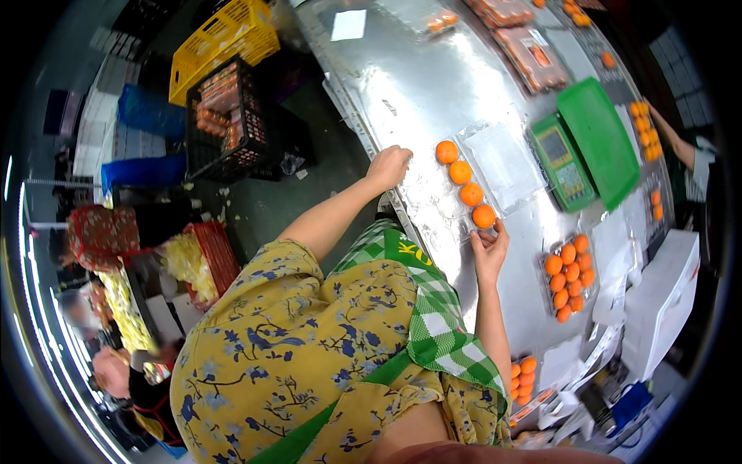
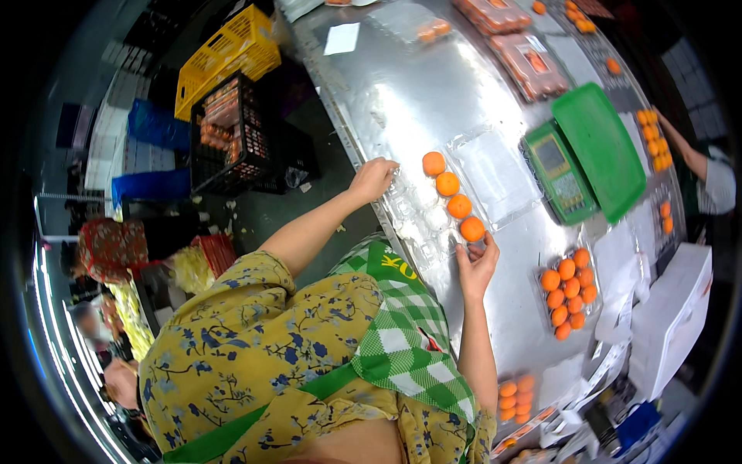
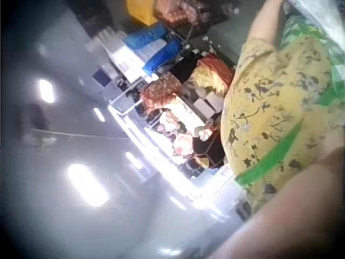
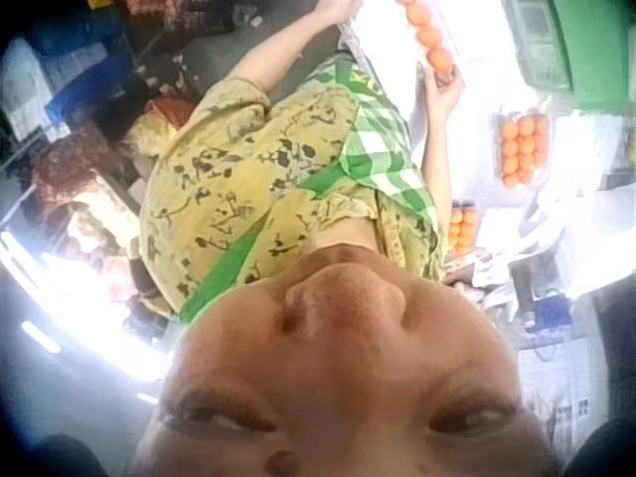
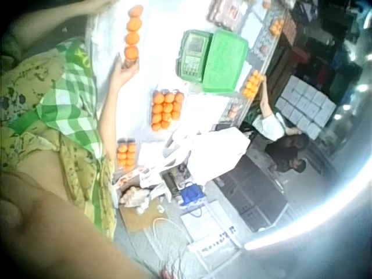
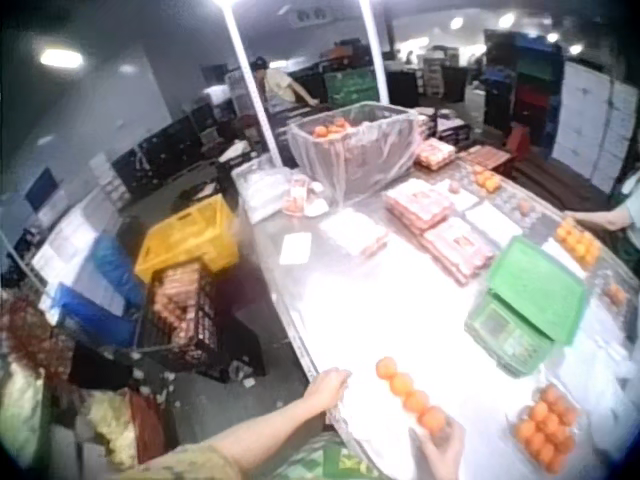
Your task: The person arranges small orange fruits into clear plastic trays on a metal counter, then moves to a storage area to retrieve crates of pre-packaged fruit. They return to the counter and continue filling trays with individual fruits by hand.
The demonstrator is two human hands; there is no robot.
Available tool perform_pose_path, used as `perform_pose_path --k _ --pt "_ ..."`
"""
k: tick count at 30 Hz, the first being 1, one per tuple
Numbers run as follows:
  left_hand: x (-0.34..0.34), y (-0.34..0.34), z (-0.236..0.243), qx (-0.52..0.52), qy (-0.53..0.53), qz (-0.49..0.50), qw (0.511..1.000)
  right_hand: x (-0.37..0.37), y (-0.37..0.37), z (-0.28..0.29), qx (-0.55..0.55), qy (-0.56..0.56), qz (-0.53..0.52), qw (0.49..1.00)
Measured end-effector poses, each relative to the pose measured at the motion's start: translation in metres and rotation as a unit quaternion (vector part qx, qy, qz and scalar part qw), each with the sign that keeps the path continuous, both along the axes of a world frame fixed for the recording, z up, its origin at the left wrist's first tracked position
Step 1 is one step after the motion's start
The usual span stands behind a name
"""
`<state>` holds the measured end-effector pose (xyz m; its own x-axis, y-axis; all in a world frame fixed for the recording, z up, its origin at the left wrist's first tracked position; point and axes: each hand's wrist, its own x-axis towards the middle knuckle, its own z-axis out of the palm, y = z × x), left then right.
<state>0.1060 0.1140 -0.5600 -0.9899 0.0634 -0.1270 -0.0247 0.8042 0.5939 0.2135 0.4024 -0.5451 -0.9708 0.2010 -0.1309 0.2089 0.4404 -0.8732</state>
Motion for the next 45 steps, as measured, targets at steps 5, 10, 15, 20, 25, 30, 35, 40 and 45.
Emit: perform_pose_path --k 5,10,15,20,25,30,35,40,45 --pt "-0.021 -0.021 -0.001 -0.010 0.024 0.034 0.999 -0.035 -0.016 -0.003 -0.023 -0.009 0.041 0.999" --pt "-0.007 -0.047 0.009 0.059 0.142 0.064 0.986 -0.053 -0.027 0.013 -0.048 -0.043 0.034 0.997" --pt "0.027 -0.143 0.029 0.043 0.231 0.178 0.956 -0.033 0.002 0.009 -0.032 -0.039 -0.016 0.999" --pt "0.058 -0.297 0.010 -0.040 0.222 0.311 0.923 -0.019 0.024 0.047 0.007 -0.076 -0.084 0.994" --pt "0.036 -0.451 -0.041 -0.114 0.184 0.350 0.911 -0.032 0.005 0.061 0.057 0.037 -0.154 0.986" --pt "-0.036 -0.606 -0.099 -0.092 0.104 0.377 0.916 -0.052 -0.105 0.087 0.069 -0.052 -0.231 0.969" --pt "-0.080 -0.678 -0.115 -0.181 0.043 0.329 0.926 -0.085 -0.168 0.102 0.165 -0.105 -0.098 0.976" --pt "-0.109 -0.702 -0.127 -0.302 -0.054 0.264 0.914 -0.114 -0.217 0.104 0.183 -0.116 -0.072 0.974" --pt "-0.114 -0.681 -0.117 -0.337 -0.098 0.245 0.904 -0.119 -0.235 0.112 0.171 -0.145 -0.071 0.972"
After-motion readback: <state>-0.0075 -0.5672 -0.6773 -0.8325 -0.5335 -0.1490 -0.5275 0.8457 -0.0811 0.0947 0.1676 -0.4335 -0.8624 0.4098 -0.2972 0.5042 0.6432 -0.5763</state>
